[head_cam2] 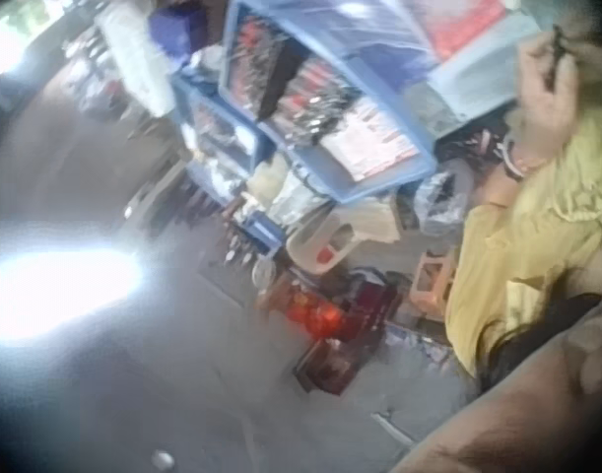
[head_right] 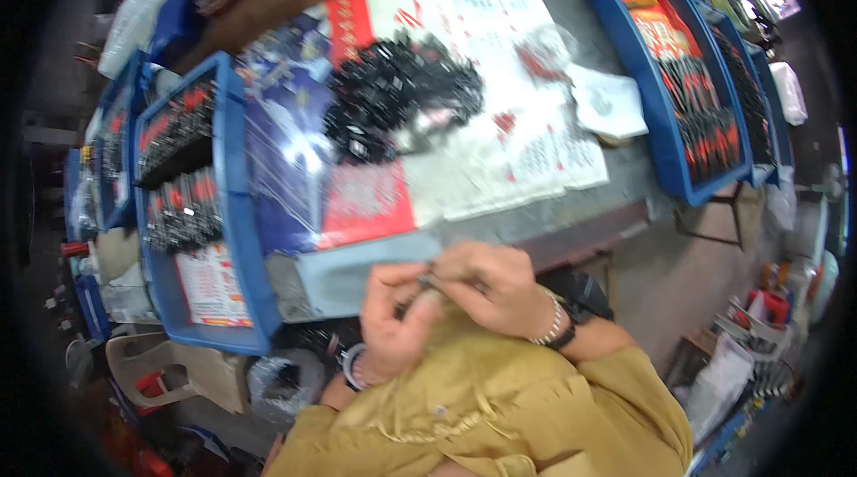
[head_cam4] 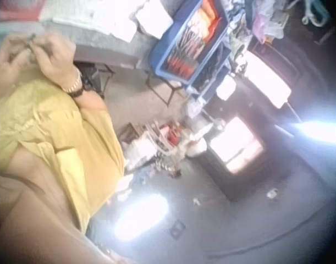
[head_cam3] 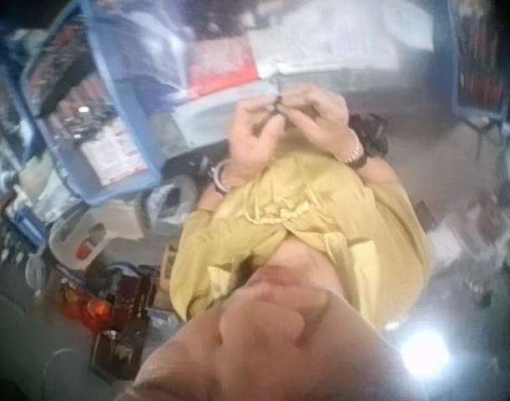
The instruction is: The person repeatedly picks a black plastic key housing and a red rubber seal from a table, inserts the seal into the housing, and places the assembled unit on the table. The person handles the parts one at a time and continues the cycle throughout the clip.
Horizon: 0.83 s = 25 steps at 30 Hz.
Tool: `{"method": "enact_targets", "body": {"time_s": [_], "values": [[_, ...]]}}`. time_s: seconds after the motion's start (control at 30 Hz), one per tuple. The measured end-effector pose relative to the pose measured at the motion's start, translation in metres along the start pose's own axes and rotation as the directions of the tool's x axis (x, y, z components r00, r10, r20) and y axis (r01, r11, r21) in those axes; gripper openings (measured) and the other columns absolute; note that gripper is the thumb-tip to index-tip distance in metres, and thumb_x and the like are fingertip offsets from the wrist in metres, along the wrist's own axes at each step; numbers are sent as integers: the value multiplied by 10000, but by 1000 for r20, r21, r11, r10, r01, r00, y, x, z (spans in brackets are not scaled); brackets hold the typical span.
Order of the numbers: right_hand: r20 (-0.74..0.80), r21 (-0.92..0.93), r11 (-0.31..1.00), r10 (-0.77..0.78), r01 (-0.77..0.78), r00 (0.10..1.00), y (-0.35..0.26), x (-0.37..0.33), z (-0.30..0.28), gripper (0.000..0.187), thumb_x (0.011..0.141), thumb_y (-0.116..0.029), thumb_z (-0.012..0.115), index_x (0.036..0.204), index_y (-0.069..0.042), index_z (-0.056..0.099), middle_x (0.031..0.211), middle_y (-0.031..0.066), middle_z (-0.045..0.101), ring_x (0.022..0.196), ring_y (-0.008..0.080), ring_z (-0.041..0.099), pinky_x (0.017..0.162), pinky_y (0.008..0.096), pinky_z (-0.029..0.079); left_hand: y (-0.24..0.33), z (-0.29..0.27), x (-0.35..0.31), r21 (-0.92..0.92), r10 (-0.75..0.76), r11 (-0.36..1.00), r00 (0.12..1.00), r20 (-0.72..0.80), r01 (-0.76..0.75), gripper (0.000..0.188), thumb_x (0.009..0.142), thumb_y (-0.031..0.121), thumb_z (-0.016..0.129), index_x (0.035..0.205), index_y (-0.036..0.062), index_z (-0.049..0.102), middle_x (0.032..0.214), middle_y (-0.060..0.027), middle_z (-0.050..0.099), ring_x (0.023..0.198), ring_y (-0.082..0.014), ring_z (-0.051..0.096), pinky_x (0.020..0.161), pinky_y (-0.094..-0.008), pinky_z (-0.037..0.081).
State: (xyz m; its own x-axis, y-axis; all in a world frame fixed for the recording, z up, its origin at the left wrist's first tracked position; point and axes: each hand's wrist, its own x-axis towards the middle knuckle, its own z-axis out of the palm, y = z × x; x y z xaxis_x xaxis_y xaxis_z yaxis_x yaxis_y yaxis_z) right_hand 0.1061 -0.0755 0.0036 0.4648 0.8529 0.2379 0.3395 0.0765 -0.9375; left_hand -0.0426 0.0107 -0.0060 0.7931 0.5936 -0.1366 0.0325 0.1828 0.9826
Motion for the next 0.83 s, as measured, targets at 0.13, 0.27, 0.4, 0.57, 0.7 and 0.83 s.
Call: {"method": "enact_targets", "body": {"time_s": [0.13,0.27,0.4,0.57,0.7,0.83], "values": [[-11,92,995,48,-47,999,-2,8,5,116,759,46,696,823,19,603,786,141,662,679,188,648,598,280,507,3,4,4,-32,-61,998,993,-104,58,237,902,48,599,1099,-25,491,802,-41,644,700,-50,560,627,-213,464],[-84,44,999,20,-16,996,2,13,7,94,781,24,683,854,14,625,821,116,663,666,182,649,575,259,503,4,0,7,-88,-67,994,997,-48,62,238,924,54,567,1129,11,455,780,-25,596,631,-42,511,560,-188,410],[-113,29,996,-84,88,990,3,9,3,94,783,10,692,858,12,636,853,116,668,673,166,645,574,244,502,3,4,8,-89,-32,996,999,-28,29,254,936,63,547,1158,30,429,753,-17,574,589,-30,468,513,-173,364],[-157,31,998,-41,46,987,-3,1,1,112,780,12,693,887,8,658,879,122,673,682,169,644,570,241,499,9,9,7,-73,-42,996,999,-14,41,240,934,64,543,1142,30,429,756,-22,572,585,-33,470,507,-173,364],[-159,4,1000,-21,21,987,-7,-4,-2,142,759,47,681,898,26,659,879,140,666,694,181,647,583,251,503,10,14,7,-59,-50,997,997,-64,46,234,910,49,585,1088,-22,451,776,-23,590,699,-46,536,632,-195,436],[-101,69,997,-22,29,995,-3,-8,-3,164,759,63,670,919,30,655,912,148,670,715,204,656,584,238,501,5,11,7,-137,-70,988,997,-37,65,267,914,48,580,1120,-2,417,862,-45,587,747,-62,550,650,-196,447]]}}
